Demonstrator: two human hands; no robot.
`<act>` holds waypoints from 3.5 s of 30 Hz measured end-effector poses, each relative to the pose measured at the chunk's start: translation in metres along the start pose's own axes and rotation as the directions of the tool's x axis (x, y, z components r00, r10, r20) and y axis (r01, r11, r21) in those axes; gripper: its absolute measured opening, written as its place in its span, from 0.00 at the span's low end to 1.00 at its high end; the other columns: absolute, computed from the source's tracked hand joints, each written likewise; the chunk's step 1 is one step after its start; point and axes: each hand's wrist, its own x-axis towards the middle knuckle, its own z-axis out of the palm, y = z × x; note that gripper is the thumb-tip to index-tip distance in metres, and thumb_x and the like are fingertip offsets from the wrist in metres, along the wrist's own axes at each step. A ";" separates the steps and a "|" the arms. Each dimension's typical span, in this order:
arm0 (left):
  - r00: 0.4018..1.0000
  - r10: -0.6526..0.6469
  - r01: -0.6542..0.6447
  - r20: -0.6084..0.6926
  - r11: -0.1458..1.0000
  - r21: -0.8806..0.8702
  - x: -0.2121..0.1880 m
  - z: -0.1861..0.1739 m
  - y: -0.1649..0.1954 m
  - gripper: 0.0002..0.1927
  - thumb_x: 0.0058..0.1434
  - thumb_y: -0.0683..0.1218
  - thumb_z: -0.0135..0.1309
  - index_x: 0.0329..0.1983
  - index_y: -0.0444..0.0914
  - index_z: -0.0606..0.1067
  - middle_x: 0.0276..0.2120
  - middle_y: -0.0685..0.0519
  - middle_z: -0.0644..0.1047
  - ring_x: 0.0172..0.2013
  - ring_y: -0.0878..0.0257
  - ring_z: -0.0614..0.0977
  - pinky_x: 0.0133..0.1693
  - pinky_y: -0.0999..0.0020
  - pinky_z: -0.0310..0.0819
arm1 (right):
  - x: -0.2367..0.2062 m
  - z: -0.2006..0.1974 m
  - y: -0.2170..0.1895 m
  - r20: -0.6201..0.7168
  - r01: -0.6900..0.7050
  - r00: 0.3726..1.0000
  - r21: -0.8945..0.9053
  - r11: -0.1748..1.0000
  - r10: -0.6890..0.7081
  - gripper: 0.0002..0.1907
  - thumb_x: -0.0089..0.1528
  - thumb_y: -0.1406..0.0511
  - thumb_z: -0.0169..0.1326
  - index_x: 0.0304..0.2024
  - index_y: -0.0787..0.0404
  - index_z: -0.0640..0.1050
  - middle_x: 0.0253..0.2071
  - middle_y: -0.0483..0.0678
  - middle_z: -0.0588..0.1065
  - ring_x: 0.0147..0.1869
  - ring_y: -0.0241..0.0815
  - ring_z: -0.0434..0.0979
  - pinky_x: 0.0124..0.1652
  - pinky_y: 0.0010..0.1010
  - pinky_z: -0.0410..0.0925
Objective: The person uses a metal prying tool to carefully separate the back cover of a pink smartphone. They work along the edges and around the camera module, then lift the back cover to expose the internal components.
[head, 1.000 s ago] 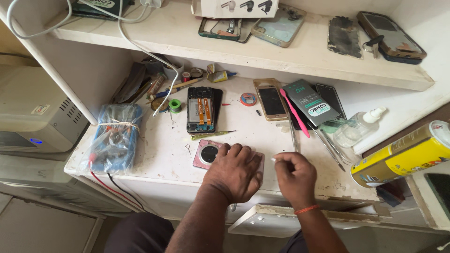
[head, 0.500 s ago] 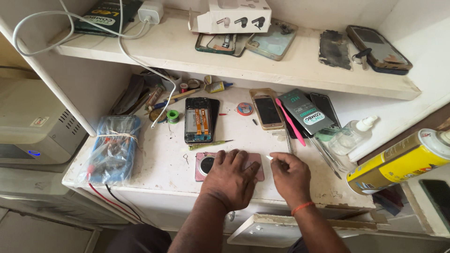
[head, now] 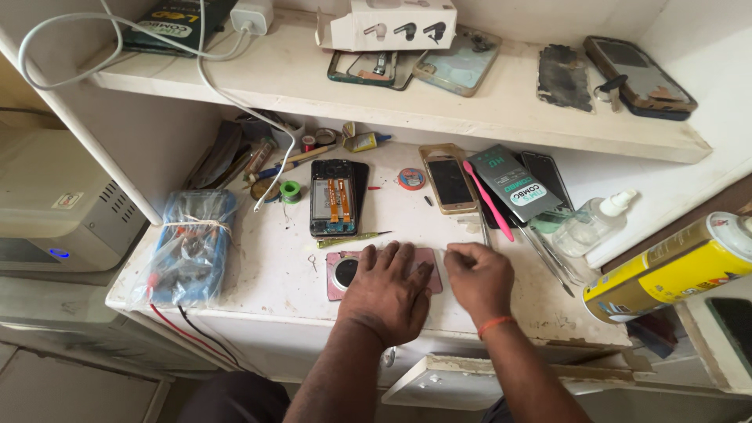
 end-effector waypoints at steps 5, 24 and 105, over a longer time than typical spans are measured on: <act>0.999 0.010 -0.010 -0.035 1.000 0.008 -0.001 0.002 -0.001 0.26 0.61 0.54 0.47 0.60 0.40 0.75 0.62 0.35 0.69 0.64 0.40 0.67 0.63 0.37 0.53 | -0.001 0.005 -0.006 0.014 -0.029 0.999 -0.033 0.999 0.029 0.07 0.57 0.65 0.63 0.35 0.61 0.87 0.24 0.48 0.82 0.26 0.32 0.80 0.31 0.26 0.72; 1.000 -0.004 0.005 -0.022 1.000 0.017 -0.002 0.002 -0.001 0.26 0.61 0.54 0.48 0.60 0.40 0.75 0.62 0.37 0.68 0.65 0.43 0.66 0.64 0.37 0.52 | -0.011 0.005 -0.020 0.036 -0.018 0.999 -0.063 0.998 0.021 0.08 0.57 0.64 0.62 0.36 0.60 0.86 0.27 0.47 0.83 0.25 0.32 0.80 0.29 0.26 0.72; 0.996 -0.024 0.022 0.086 0.999 0.029 -0.002 -0.003 -0.003 0.29 0.59 0.54 0.48 0.63 0.39 0.72 0.65 0.36 0.65 0.67 0.43 0.64 0.66 0.38 0.49 | -0.026 0.001 -0.025 0.099 0.028 0.995 -0.179 0.983 -0.010 0.07 0.56 0.64 0.60 0.33 0.59 0.85 0.28 0.49 0.83 0.26 0.39 0.83 0.32 0.30 0.74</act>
